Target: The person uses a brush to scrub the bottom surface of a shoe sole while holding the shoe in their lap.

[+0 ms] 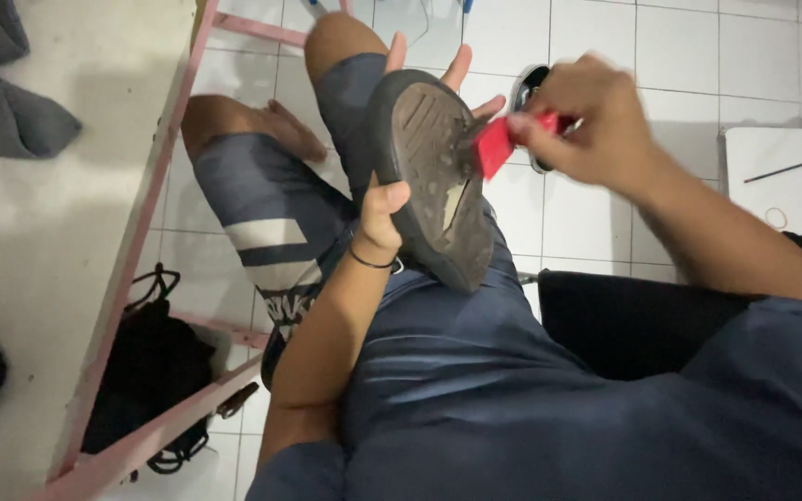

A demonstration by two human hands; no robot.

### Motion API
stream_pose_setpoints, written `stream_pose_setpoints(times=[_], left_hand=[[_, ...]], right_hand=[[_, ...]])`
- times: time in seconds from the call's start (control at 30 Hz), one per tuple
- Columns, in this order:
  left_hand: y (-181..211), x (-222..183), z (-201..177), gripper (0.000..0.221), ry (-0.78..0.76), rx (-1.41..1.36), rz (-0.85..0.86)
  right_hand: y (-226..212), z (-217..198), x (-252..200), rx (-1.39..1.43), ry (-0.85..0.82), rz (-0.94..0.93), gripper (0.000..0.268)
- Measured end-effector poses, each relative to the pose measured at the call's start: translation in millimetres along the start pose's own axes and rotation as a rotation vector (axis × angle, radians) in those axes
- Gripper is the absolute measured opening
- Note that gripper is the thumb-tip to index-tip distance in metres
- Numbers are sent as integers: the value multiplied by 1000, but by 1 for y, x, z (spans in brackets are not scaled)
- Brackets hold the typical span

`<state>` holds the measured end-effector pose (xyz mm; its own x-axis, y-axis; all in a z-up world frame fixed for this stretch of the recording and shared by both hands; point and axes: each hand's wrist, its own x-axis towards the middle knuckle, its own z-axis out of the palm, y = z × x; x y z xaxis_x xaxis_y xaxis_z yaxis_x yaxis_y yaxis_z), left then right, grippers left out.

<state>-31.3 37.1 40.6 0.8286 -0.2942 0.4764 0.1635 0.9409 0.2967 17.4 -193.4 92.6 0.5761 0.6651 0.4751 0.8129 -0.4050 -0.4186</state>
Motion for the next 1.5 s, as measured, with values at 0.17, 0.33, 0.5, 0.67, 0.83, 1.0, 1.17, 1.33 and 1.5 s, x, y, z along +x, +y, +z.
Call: stream_pose_setpoints(times=[0.17, 0.33, 0.5, 0.67, 0.83, 1.0, 1.17, 1.33, 1.5], left_hand=[[17, 0, 28, 122, -53, 482, 22], [15, -8, 26, 114, -162, 562, 3], [7, -5, 37, 120, -100, 503, -23], [0, 0, 41, 111, -77, 437, -105], [-11, 6, 37, 120, 0, 181, -205], [-4, 1, 15, 103, -60, 426, -150], [-3, 17, -5, 93, -23, 326, -132], [-26, 33, -50, 76, 66, 150, -331], [-37, 48, -65, 48, 3, -111, -347]], right_hand=[[-12, -16, 13, -96, 83, -21, 36], [-27, -24, 13, -27, 30, -40, 33], [-48, -23, 8, -135, 154, -146, 30], [-42, -44, 8, -320, 121, -95, 36], [-55, -41, 8, -394, 139, -349, 31], [-37, -41, 11, -395, 148, -145, 33], [-54, -24, 19, -484, 82, -319, 48], [-10, -37, 25, -635, 27, -81, 44], [-48, 5, 20, -718, 59, -355, 43]])
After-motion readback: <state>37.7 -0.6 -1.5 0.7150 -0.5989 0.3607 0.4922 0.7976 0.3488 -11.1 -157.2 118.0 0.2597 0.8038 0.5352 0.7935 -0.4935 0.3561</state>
